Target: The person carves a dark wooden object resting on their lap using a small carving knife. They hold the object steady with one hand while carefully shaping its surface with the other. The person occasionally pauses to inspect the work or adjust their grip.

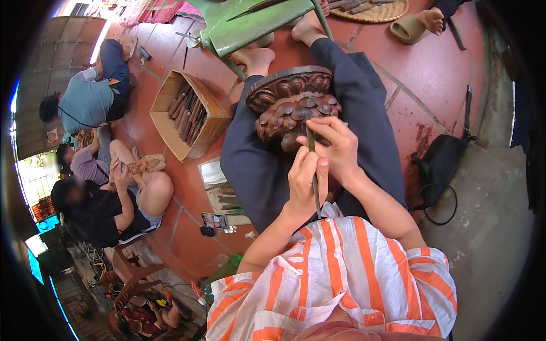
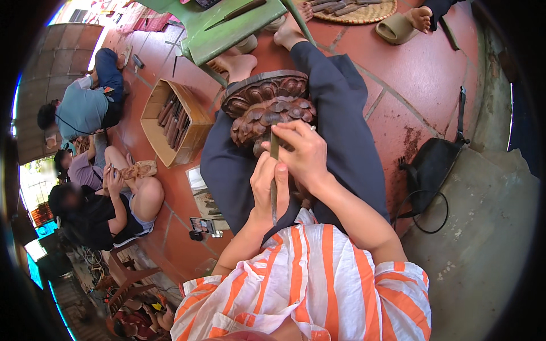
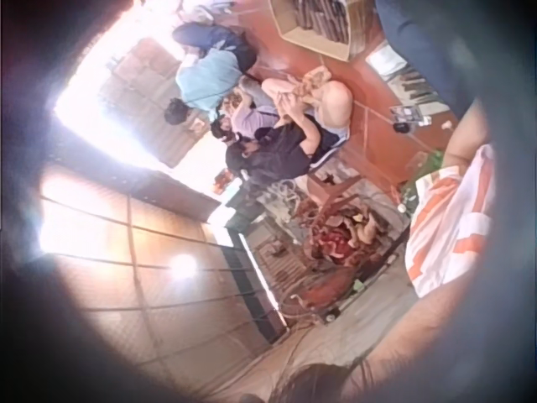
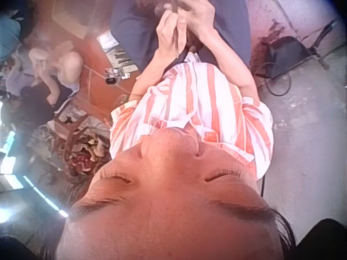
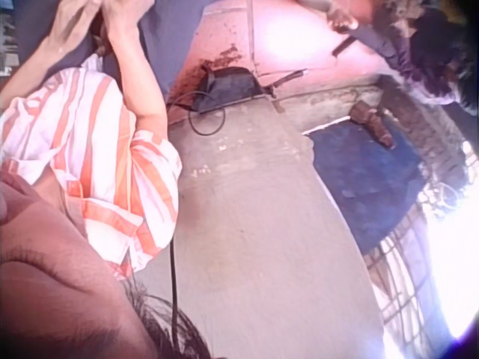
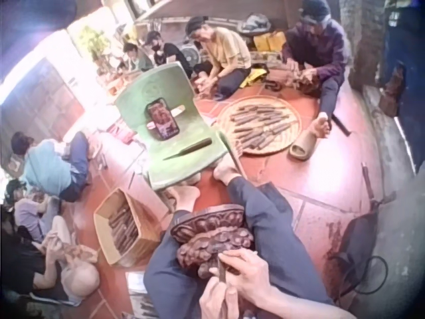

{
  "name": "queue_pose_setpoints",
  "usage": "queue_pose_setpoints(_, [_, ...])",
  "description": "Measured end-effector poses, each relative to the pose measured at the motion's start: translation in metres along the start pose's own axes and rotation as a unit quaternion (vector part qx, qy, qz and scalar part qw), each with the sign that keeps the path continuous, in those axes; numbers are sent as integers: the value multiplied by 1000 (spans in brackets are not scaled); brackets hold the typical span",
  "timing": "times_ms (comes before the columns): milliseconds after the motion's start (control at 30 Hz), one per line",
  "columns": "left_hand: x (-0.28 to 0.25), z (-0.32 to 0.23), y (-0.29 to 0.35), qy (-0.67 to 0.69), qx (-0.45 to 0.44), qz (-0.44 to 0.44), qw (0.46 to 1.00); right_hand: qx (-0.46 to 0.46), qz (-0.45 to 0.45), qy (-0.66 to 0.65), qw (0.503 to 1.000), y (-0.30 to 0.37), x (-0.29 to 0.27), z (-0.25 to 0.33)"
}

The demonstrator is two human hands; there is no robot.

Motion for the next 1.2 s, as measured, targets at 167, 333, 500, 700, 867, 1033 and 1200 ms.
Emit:
queue_pose_setpoints(167, [6, 4, -8, -16, -4, 1, 1000, -57, -16, 39, 997, -8, -1, -2])
queue_pose_setpoints(333, [2, 3, 3, -34, -12, -20, 999, -15, 9, 16, 1000, 4, 9, -1])
queue_pose_setpoints(500, [11, 3, -10, -30, 2, 7, 1000, -67, -4, 71, 995, -10, -2, -1])
queue_pose_setpoints(700, [4, -4, 0, -70, 22, -2, 997, -38, 0, 18, 999, 2, 5, 5])
queue_pose_setpoints(867, [8, -1, -6, -72, 16, 25, 997, -31, -13, 39, 999, 2, 4, -1])
queue_pose_setpoints(1033, [5, -8, -2, -87, 27, 11, 996, -2, 36, -23, 999, 6, 10, -1])
queue_pose_setpoints(1200, [5, -4, -15, -53, -35, 35, 997, 3, 15, 31, 999, -2, 5, 0])
Point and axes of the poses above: each hand's wrist, its own y-axis away from the middle knuckle, its own x-axis out of the palm, z = x × y, the point moved 8 cm from there along -y, towards the middle knuckle, and after that the axes turned 13 degrees about -x, right-handed, at the moved point
